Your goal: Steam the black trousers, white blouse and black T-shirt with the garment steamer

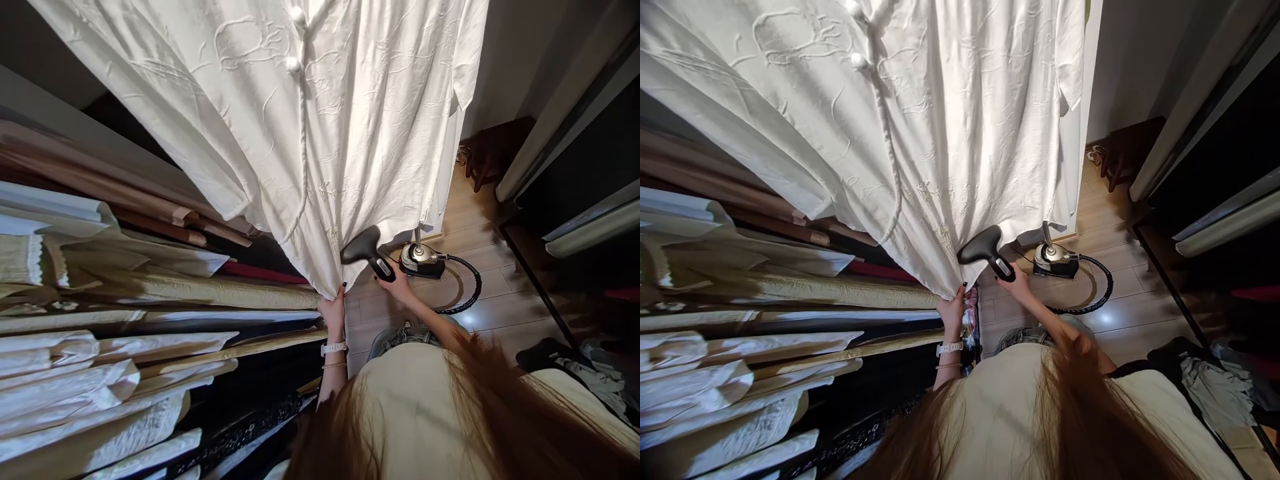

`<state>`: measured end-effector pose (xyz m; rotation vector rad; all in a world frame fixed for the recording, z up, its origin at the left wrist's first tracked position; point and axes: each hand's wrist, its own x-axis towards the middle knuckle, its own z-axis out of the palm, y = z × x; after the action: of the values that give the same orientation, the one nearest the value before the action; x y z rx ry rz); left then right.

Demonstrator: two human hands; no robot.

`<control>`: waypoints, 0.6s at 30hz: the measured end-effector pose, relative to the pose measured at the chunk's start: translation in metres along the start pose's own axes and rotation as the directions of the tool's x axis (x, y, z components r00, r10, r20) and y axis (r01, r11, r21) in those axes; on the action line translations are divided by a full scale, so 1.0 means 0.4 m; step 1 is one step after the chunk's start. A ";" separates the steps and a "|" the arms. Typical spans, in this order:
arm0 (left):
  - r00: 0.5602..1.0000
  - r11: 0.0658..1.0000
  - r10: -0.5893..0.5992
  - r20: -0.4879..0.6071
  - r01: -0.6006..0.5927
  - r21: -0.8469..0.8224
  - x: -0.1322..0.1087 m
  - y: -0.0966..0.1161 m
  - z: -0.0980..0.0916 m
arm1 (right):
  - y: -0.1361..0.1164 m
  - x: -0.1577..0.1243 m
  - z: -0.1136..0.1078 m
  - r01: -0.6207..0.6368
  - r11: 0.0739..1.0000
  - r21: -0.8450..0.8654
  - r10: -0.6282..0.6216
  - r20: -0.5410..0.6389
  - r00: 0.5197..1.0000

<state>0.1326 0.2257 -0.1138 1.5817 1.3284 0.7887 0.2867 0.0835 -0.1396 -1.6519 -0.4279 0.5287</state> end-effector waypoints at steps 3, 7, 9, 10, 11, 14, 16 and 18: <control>1.000 0.997 -0.006 -0.029 0.004 -0.077 -0.006 0.005 0.002 | 0.003 -0.001 0.004 0.007 1.000 0.005 -0.007 0.003 1.000; 1.000 0.993 -0.020 -0.020 0.018 -0.113 -0.017 0.018 0.005 | 0.009 0.001 0.017 0.047 0.998 0.036 -0.048 0.027 0.998; 0.999 0.989 -0.047 -0.017 0.044 -0.140 -0.020 0.023 0.006 | 0.020 -0.001 0.020 0.036 0.999 0.038 -0.038 0.049 0.998; 0.998 0.986 -0.066 -0.019 0.063 -0.155 -0.021 0.025 0.005 | 0.026 -0.003 0.019 0.026 0.999 0.035 -0.028 0.059 0.998; 0.996 0.982 -0.090 -0.019 0.085 -0.168 -0.022 0.027 0.005 | 0.029 -0.005 0.018 0.017 0.999 0.032 -0.019 0.065 0.998; 0.987 0.970 -0.160 -0.011 0.156 -0.187 -0.026 0.031 0.001 | 0.027 -0.009 0.013 0.024 0.999 0.029 -0.026 0.063 0.998; 0.986 0.971 -0.169 -0.006 0.165 -0.174 -0.029 0.034 -0.001 | 0.019 -0.011 0.010 0.038 0.999 0.033 -0.040 0.062 0.997; 0.990 0.978 -0.142 -0.005 0.139 -0.157 -0.034 0.037 -0.003 | 0.013 -0.015 0.007 0.036 0.999 0.032 -0.038 0.069 0.997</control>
<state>0.1347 0.2125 -0.0987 1.3464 1.3408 0.7994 0.2803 0.0817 -0.1444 -1.5968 -0.4987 0.5640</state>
